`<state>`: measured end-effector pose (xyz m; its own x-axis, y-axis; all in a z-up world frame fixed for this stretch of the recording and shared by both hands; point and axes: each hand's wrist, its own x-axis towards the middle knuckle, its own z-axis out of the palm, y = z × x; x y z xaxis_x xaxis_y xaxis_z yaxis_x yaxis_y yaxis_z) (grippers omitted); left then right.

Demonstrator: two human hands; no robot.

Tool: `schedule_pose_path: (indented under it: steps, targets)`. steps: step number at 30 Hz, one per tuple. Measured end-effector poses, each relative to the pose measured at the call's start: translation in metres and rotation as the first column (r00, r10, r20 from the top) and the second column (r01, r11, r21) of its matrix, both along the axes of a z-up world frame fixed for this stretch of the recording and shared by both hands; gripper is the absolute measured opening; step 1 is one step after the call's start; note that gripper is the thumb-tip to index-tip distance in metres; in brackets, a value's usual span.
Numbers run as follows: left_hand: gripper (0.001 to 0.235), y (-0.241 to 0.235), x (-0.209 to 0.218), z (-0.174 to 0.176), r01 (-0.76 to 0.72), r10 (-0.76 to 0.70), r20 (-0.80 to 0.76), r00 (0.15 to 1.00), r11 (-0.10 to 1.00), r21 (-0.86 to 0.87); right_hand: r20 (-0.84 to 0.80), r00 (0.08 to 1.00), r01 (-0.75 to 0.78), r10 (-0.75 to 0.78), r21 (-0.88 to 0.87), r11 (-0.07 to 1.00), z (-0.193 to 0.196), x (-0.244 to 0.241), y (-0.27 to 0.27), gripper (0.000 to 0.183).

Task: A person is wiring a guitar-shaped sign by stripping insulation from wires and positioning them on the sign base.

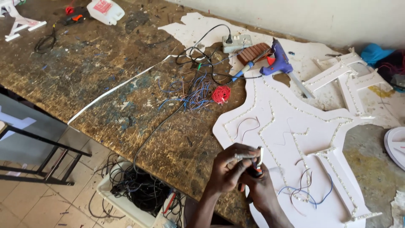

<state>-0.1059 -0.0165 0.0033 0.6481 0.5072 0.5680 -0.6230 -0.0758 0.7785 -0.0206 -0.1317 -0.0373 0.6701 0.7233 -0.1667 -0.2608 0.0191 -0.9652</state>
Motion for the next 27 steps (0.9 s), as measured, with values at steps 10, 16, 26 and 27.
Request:
schedule_pose_path:
  steps: [10,16,26,27]
  targets:
    - [0.036,-0.002,0.042,-0.014,0.216,-0.232,-0.048,0.972,0.951,-0.222,0.04,0.996,0.085,-0.082,-0.084,0.993,-0.015,0.017,0.018,0.015]
    - [0.044,-0.023,0.07,-0.035,-0.327,0.305,-0.122,0.945,0.906,-0.27,0.069,0.934,0.356,-0.349,-0.176,0.918,-0.016,0.016,0.023,0.015]
    - [0.038,0.017,0.078,-0.022,-0.266,0.334,0.002,0.943,0.755,-0.599,-0.74,0.646,0.36,-0.186,0.081,0.93,-0.016,0.05,0.008,0.06]
    - [0.037,0.018,0.083,-0.032,-0.302,0.32,-0.087,0.944,0.722,-0.622,-0.722,0.684,0.293,-0.105,0.139,0.946,-0.027,0.05,0.006,0.066]
